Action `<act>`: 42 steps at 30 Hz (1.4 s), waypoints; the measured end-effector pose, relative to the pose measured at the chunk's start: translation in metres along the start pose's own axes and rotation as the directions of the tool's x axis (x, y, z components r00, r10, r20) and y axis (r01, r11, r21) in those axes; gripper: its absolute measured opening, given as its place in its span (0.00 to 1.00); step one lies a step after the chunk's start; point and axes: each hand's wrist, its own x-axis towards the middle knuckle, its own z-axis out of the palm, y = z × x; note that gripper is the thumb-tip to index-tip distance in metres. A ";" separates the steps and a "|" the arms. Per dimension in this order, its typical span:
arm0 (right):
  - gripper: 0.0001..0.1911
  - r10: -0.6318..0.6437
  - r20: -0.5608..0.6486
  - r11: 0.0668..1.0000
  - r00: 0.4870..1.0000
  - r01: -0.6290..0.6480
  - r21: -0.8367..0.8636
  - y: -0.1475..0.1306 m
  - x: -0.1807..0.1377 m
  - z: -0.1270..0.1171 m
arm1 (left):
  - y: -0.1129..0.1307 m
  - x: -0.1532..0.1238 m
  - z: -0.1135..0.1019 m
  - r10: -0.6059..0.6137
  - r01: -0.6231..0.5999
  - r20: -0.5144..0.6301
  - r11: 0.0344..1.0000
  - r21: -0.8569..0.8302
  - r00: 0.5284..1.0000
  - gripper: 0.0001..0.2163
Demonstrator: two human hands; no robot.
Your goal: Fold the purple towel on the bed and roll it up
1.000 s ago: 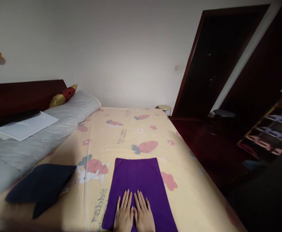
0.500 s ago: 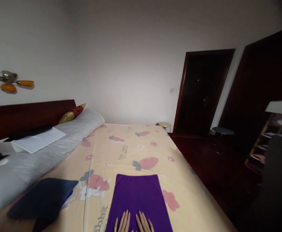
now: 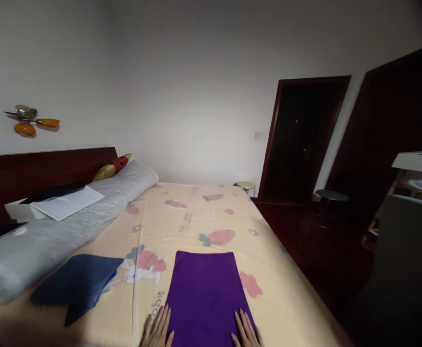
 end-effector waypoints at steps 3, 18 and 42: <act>0.31 -0.043 0.016 0.999 0.999 0.042 0.024 -0.018 0.004 -0.016 | 0.002 0.003 -0.002 0.080 -0.074 -0.108 0.996 0.051 0.991 0.25; 0.26 -0.251 0.203 0.961 0.946 0.219 0.170 -0.113 0.053 -0.001 | 0.099 0.076 -0.006 0.276 -0.275 0.031 0.961 -0.027 0.961 0.32; 0.31 0.119 0.136 0.991 0.984 -0.109 -0.083 0.022 0.210 0.007 | 0.013 0.229 0.008 -0.060 0.058 0.043 0.997 0.049 0.997 0.24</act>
